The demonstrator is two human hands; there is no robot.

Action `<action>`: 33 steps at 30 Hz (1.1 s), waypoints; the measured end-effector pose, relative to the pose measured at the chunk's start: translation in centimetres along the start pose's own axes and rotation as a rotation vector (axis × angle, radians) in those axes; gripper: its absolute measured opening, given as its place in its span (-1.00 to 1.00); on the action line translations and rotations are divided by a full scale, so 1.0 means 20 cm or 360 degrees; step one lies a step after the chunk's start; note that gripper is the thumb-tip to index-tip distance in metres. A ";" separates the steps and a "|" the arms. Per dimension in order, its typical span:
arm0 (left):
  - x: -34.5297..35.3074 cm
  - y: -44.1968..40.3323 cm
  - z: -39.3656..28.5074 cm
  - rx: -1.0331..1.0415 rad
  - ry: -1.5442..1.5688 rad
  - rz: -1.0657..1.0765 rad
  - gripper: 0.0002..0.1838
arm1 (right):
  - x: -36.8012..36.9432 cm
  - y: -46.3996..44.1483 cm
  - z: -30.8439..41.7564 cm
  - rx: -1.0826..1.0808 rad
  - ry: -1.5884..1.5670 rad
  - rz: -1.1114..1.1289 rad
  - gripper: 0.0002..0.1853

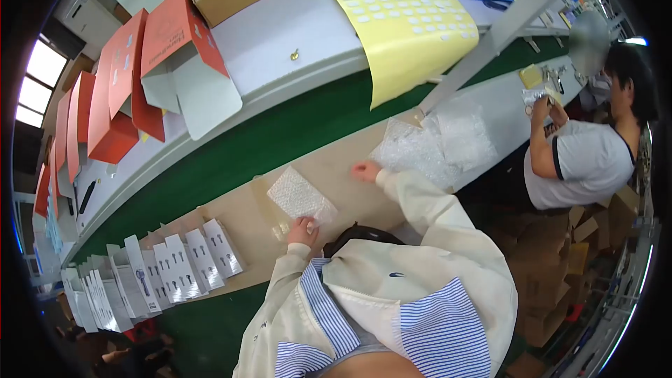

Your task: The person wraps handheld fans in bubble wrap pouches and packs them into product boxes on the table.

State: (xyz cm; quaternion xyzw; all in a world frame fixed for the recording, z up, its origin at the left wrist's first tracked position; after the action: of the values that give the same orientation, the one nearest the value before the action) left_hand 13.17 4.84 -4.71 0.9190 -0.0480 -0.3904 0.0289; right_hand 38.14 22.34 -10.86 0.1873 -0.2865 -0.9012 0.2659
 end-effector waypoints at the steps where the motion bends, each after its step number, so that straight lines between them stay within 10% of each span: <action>1: 0.01 -0.01 0.01 -0.0015 -0.0017 0.0001 -0.78 | -0.20 -0.02 0.10 -0.0191 0.0455 -0.0585 -0.82; 4: 0.00 -0.01 0.03 -0.0169 0.0007 -0.0023 -0.81 | -0.80 -0.30 0.12 -0.0129 0.0438 -0.1370 -0.81; 5: -0.01 -0.01 0.04 -0.0273 0.0045 -0.0031 -0.81 | -0.94 -0.31 0.27 -0.0831 0.1025 -0.1799 -0.62; 15: -0.12 0.09 0.10 -0.0953 0.0219 -0.0495 -0.86 | -1.07 -0.41 0.52 -0.0821 0.1328 -0.1014 -0.53; 27: -0.24 0.06 0.07 -0.1096 0.0108 -0.0631 -0.79 | -1.05 -0.44 0.83 -0.0413 0.2026 -0.0466 -0.40; 33: -0.23 -0.02 0.09 -0.0724 -0.0162 -0.0650 -0.81 | -0.34 -0.12 0.97 -0.0281 0.1733 -0.0222 -0.36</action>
State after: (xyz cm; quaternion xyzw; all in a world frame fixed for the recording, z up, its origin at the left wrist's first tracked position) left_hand 8.67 5.73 -2.64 0.8589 0.2247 -0.4343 0.1523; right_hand 33.14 36.03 3.81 0.6214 -0.0181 -0.7104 0.3298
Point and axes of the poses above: each hand's wrist, its own y-axis away from the middle knuckle, its own x-axis out of the palm, z = x × y, the point moved 3 cm from there along -y, towards the middle knuckle, and after that the axes turned 7 degrees about x, right-handed, at the moved point
